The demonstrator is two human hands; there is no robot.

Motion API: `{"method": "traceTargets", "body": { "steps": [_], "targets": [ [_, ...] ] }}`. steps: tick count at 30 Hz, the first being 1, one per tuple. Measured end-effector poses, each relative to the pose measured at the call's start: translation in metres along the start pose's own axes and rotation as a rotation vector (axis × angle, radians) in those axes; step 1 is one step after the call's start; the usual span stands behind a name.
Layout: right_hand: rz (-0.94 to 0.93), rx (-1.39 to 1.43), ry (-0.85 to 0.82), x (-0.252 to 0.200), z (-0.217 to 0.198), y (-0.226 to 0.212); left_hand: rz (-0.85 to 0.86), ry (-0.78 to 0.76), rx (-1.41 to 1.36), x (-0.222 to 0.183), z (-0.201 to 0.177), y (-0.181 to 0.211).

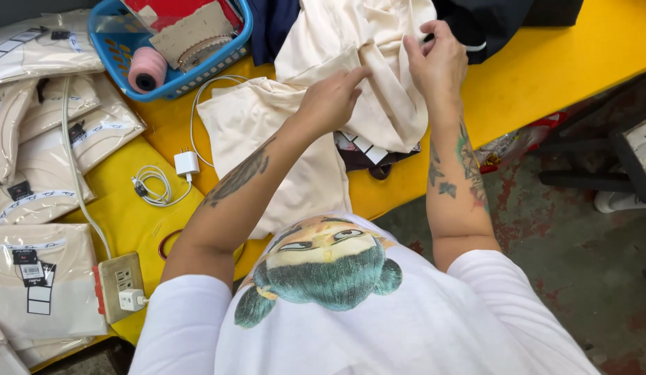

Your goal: The person is performing a quality control check on a beige garment, inspecting the seams and using scissors to trim away loose threads.

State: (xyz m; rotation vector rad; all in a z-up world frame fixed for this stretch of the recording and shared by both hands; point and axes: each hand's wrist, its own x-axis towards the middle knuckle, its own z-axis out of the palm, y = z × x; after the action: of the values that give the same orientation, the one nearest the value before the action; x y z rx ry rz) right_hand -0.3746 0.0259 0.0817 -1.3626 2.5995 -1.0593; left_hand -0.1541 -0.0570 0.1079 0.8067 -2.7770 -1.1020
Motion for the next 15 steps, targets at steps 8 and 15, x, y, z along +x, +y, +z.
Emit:
{"method": "traceTargets", "body": {
  "steps": [8,15],
  "targets": [
    [0.025,-0.205,0.031,0.061,0.042,0.023,0.096,0.215,0.549,0.077,0.045,-0.082],
    [-0.189,0.399,0.387,0.048,-0.068,0.04,-0.1,0.691,0.234,-0.089,-0.182,-0.096]
  ]
}}
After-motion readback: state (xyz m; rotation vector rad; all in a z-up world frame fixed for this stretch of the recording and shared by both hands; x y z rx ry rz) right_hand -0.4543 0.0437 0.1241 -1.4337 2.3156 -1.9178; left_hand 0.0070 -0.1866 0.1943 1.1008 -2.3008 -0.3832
